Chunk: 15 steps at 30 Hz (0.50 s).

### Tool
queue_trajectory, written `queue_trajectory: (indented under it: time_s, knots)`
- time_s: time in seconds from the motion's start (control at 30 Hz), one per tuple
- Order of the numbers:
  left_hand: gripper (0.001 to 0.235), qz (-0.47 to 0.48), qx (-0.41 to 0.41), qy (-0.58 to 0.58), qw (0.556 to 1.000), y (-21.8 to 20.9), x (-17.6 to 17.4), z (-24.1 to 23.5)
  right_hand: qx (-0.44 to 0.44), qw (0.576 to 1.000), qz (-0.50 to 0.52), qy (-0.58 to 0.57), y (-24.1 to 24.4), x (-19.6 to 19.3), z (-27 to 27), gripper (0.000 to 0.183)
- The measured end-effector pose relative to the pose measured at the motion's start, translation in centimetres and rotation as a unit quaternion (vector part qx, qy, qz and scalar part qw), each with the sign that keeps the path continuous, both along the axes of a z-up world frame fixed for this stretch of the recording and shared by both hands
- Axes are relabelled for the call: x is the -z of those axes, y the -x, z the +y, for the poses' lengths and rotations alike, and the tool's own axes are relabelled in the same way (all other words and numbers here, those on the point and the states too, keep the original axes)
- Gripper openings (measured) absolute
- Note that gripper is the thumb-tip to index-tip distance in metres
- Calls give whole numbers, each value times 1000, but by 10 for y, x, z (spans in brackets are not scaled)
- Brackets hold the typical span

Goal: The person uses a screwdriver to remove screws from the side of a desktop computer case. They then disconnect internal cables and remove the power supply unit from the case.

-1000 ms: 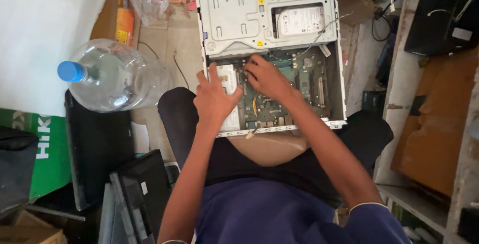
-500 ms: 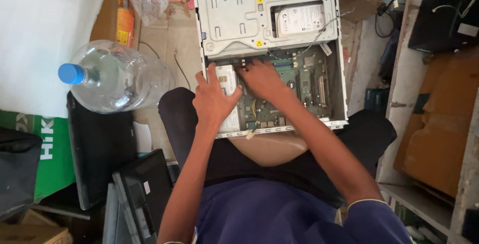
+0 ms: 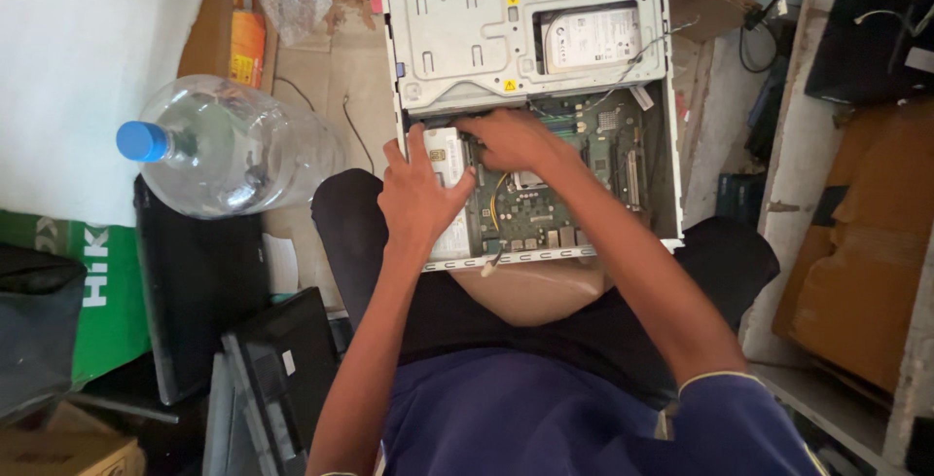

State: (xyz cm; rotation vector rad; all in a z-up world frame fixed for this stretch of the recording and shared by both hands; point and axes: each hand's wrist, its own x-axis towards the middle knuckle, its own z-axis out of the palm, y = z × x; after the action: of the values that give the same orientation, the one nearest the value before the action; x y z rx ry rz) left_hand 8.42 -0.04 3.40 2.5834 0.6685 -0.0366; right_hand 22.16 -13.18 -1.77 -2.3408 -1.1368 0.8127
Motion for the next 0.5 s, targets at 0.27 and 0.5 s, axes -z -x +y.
queue_trajectory:
  time_s: [0.27,0.5]
  knots:
    - [96,-86,77,-53,992,9,-2,4,-5,992,-10,122,1,4,22,55]
    - [114,-13,272,-77,959,5,-15,19,-27,997,8,68,-11,59,16,59]
